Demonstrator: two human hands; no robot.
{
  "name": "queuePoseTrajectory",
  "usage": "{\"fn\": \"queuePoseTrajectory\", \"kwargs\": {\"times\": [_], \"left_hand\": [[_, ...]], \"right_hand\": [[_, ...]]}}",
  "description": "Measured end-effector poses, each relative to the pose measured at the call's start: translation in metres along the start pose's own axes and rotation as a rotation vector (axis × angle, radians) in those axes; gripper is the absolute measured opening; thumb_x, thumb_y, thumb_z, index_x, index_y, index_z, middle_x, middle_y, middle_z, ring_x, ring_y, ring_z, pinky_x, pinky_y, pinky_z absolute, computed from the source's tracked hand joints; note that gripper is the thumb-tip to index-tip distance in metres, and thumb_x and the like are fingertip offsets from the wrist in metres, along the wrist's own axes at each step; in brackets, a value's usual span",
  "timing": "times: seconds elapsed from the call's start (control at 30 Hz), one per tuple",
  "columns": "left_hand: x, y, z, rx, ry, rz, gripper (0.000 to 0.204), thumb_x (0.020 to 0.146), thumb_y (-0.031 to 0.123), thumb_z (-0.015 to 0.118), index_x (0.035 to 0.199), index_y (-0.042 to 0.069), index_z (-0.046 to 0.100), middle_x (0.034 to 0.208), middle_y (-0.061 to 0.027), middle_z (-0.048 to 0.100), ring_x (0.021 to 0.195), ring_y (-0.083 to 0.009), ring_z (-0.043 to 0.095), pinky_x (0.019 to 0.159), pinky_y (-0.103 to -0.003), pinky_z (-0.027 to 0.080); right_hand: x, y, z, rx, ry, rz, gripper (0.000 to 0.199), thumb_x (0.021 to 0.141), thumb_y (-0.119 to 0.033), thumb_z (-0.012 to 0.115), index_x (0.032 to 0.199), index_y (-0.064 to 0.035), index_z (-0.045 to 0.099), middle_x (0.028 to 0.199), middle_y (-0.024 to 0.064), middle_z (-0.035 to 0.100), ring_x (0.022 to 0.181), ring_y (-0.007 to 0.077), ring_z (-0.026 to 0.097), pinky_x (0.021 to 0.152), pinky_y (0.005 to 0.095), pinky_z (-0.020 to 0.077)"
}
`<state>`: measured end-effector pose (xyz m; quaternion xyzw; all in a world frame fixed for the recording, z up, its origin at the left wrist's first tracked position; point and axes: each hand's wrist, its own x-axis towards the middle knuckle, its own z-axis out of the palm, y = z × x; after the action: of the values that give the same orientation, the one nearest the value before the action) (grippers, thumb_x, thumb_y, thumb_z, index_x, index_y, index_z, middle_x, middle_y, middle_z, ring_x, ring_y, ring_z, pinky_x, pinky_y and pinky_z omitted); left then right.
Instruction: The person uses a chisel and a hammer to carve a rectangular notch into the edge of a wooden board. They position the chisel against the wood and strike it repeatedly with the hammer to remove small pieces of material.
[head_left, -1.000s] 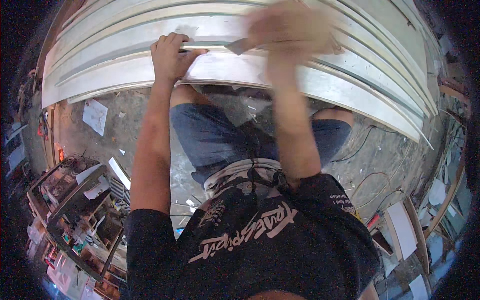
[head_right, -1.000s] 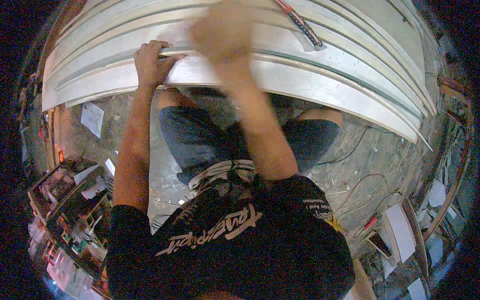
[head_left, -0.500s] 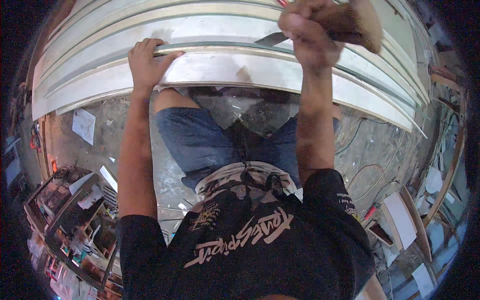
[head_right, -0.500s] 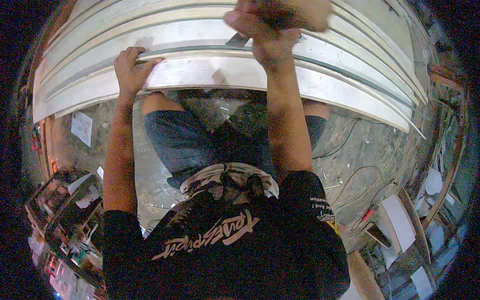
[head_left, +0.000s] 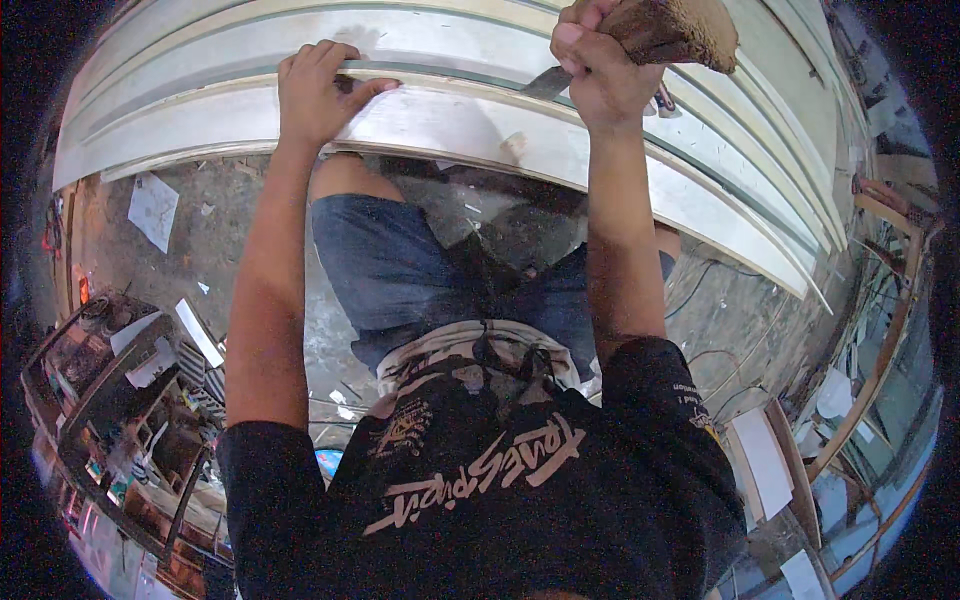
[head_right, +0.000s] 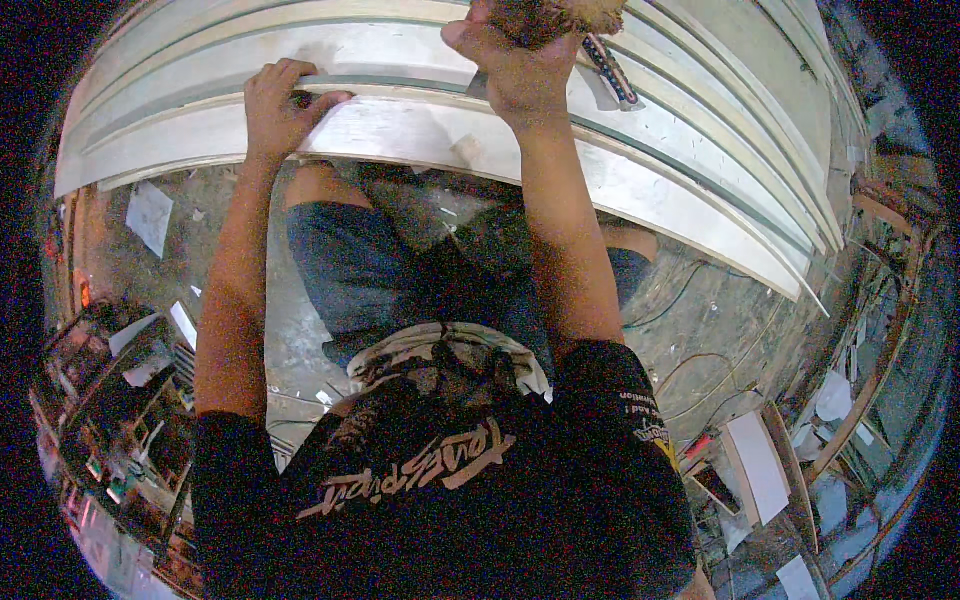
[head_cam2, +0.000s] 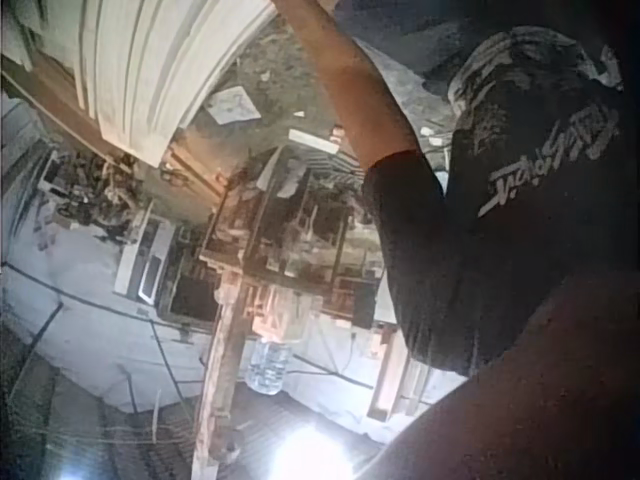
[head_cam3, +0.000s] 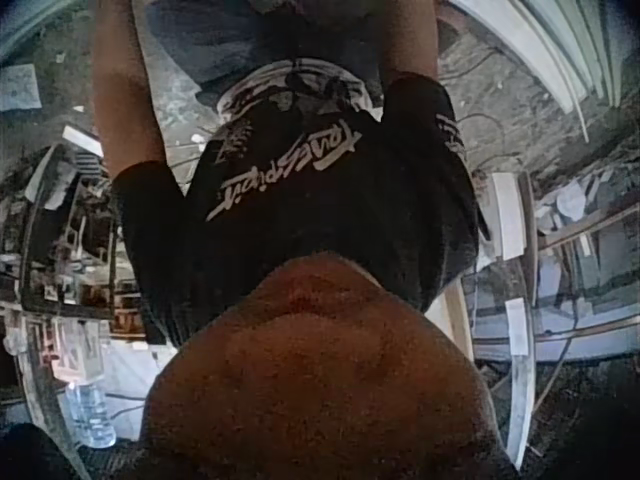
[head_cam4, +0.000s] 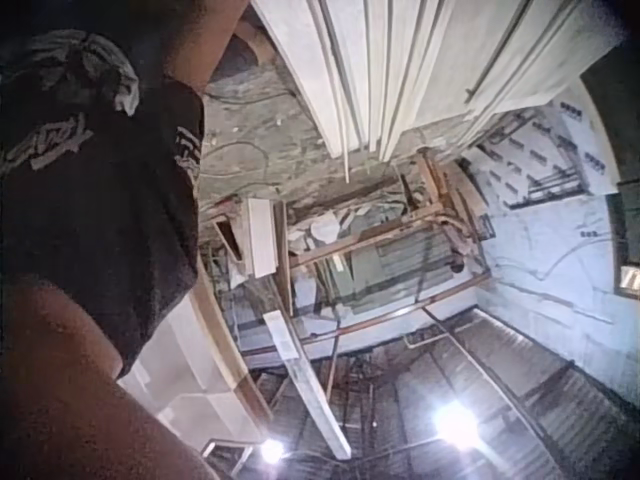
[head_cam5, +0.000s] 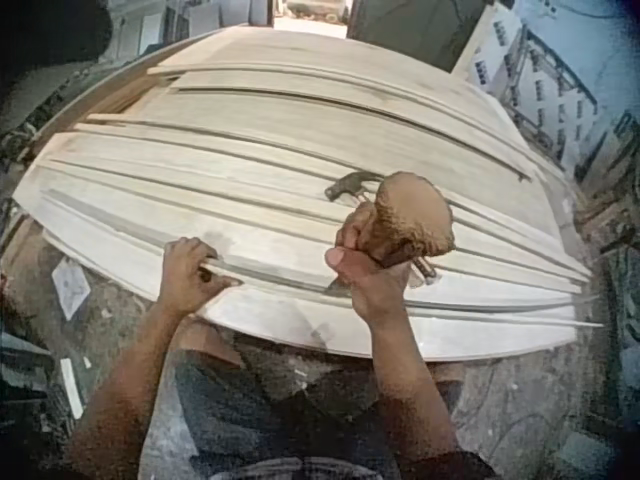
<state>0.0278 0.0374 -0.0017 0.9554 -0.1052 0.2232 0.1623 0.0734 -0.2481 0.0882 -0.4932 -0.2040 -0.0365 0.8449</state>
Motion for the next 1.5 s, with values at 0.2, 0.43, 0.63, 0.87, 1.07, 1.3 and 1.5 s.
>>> {"fn": "queuePoseTrajectory", "kwargs": {"times": [0.2, 0.43, 0.63, 0.87, 1.07, 1.3, 1.5], "left_hand": [[0.006, 0.020, -0.016, -0.023, 0.142, 0.111, 0.076, 0.067, 0.061, 0.078, 0.118, 0.009, 0.058, 0.115, -0.0094, 0.062, 0.111, -0.0306, 0.057, 0.100, -0.047, 0.035], [0.112, 0.227, -0.091, -0.776, 0.250, 0.155, 0.066, 0.066, 0.034, 0.086, 0.122, 0.012, 0.060, 0.114, -0.0143, 0.063, 0.103, -0.0292, 0.064, 0.085, -0.037, 0.052], [0.123, 0.230, -0.076, -0.827, 0.318, 0.206, 0.043, 0.076, 0.012, 0.080, 0.114, 0.008, 0.062, 0.109, -0.0096, 0.067, 0.101, -0.0219, 0.065, 0.088, -0.032, 0.051], [0.109, 0.236, -0.035, -1.252, 0.452, -0.088, 0.037, 0.082, 0.014, 0.079, 0.108, 0.000, 0.056, 0.105, -0.0097, 0.062, 0.095, -0.0134, 0.061, 0.083, -0.030, 0.051], [0.071, 0.209, 0.036, -1.113, -0.027, -0.417, 0.035, 0.090, 0.006, 0.062, 0.123, -0.002, 0.053, 0.101, -0.0076, 0.067, 0.090, -0.0133, 0.061, 0.079, -0.028, 0.049], [0.071, 0.208, 0.048, -1.189, 0.092, -0.331, 0.035, 0.093, 0.008, 0.059, 0.126, 0.001, 0.049, 0.090, -0.0109, 0.066, 0.083, -0.0151, 0.061, 0.074, -0.033, 0.049], [0.077, 0.200, 0.049, -1.168, 0.026, -0.332, 0.030, 0.093, 0.008, 0.057, 0.121, 0.003, 0.048, 0.077, -0.0121, 0.067, 0.071, -0.0177, 0.064, 0.065, -0.030, 0.047]], "right_hand": [[0.002, -0.007, 0.003, -0.204, -0.030, -0.031, 0.024, 0.066, -0.001, 0.079, 0.077, -0.0087, 0.059, 0.070, -0.0009, 0.055, 0.061, 0.0109, 0.050, 0.055, 0.0285, 0.0419], [0.006, -0.029, -0.010, -0.138, -0.059, 0.061, 0.041, 0.065, -0.012, 0.081, 0.099, -0.0060, 0.059, 0.081, 0.0016, 0.060, 0.074, 0.0132, 0.058, 0.066, 0.0284, 0.0476], [0.028, -0.091, -0.111, -2.012, -0.293, 0.353, 0.091, 0.072, -0.044, 0.082, 0.140, -0.0015, 0.040, 0.130, 0.0258, 0.052, 0.121, 0.0400, 0.052, 0.096, 0.0481, 0.0481], [0.049, -0.004, -0.134, -1.787, -0.326, 0.180, 0.060, 0.082, -0.034, 0.074, 0.127, -0.0002, 0.052, 0.116, 0.0228, 0.061, 0.108, 0.0433, 0.060, 0.087, 0.0529, 0.0518], [0.069, -0.012, -0.125, -0.953, -0.176, 0.993, 0.017, 0.080, -0.019, 0.062, 0.085, -0.0028, 0.065, 0.076, 0.0131, 0.066, 0.060, 0.0228, 0.062, 0.052, 0.0360, 0.0531], [0.025, -0.125, -0.088, -0.869, -0.126, 0.472, 0.035, 0.096, -0.027, 0.061, 0.120, -0.0032, 0.055, 0.068, 0.0035, 0.057, 0.050, 0.0100, 0.050, 0.044, 0.0256, 0.0419], [0.012, -0.292, 0.012, -1.214, -0.077, 0.009, 0.050, 0.105, -0.028, 0.050, 0.151, -0.0137, 0.038, 0.073, -0.0011, 0.055, 0.060, 0.0055, 0.048, 0.053, 0.0205, 0.0391]]}}
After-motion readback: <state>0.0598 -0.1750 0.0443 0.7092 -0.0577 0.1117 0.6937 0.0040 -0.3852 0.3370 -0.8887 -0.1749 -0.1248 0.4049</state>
